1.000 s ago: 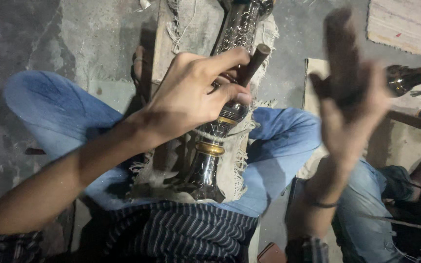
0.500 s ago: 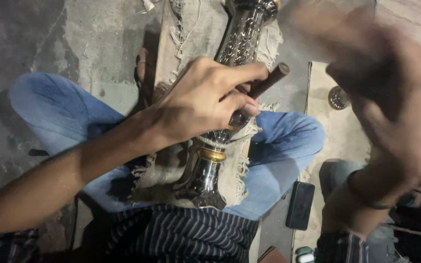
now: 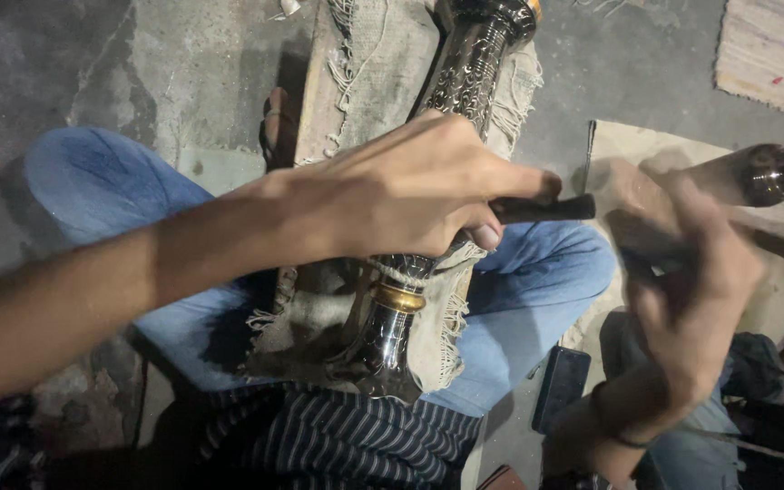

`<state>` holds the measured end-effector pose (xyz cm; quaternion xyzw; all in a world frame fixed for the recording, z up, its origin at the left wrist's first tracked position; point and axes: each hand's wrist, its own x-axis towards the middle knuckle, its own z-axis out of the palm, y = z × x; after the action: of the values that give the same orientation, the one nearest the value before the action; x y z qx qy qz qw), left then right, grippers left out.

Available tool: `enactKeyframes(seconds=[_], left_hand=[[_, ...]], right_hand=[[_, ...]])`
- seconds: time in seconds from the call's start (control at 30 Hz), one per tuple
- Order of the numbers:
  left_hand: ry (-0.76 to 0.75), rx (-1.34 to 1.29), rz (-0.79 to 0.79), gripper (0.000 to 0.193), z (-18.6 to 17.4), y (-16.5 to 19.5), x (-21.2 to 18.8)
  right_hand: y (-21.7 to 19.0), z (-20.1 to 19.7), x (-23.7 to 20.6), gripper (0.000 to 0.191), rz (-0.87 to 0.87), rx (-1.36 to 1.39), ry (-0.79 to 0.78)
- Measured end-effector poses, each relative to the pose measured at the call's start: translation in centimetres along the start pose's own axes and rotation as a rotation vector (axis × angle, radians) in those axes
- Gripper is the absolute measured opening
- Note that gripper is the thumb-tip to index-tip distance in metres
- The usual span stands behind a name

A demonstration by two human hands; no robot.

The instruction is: The person sits cross-legged on the floor with an engraved brass vase held between their legs and a cloth pad. They hold a steel punch against the vase surface and repeatedly strike it with a wooden mallet to chase the decorative pattern, repositioning the punch around the vase, then set the punch down and rotate the vase with both hands.

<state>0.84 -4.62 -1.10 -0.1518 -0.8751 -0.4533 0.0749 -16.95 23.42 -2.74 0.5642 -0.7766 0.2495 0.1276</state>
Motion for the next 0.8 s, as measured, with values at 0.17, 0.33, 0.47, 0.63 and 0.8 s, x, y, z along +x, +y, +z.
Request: enactKeyframes(seconds=[0.17,0.33,0.47,0.63,0.8], left_hand=[[-0.038,0.045,0.055,0.049,0.2,0.0,1.2],[-0.141,0.034,0.091,0.060,-0.4,0.4,2.0],[-0.218,0.063,0.139,0.050,-1.2,1.1,2.3],[-0.302,0.080,0.000,0.052,-1.5,1.2,2.3],[-0.031,-0.065,0.095,0.039,-1.8,0.0,1.7]], right_hand=[[-4.7,3.0,-1.5,0.078,0.475,0.620,0.411],[-5.0,4.8,-4.3,0.074,0.380,0.607,0.444],[-4.2,6.7,-6.2,0.048,0.372,0.534,0.429],[-3.2,7.5,-7.3,0.056,0.418,0.539,0.377],[-3.8,6.5,-6.9,0.072,0.486,0.748,0.344]])
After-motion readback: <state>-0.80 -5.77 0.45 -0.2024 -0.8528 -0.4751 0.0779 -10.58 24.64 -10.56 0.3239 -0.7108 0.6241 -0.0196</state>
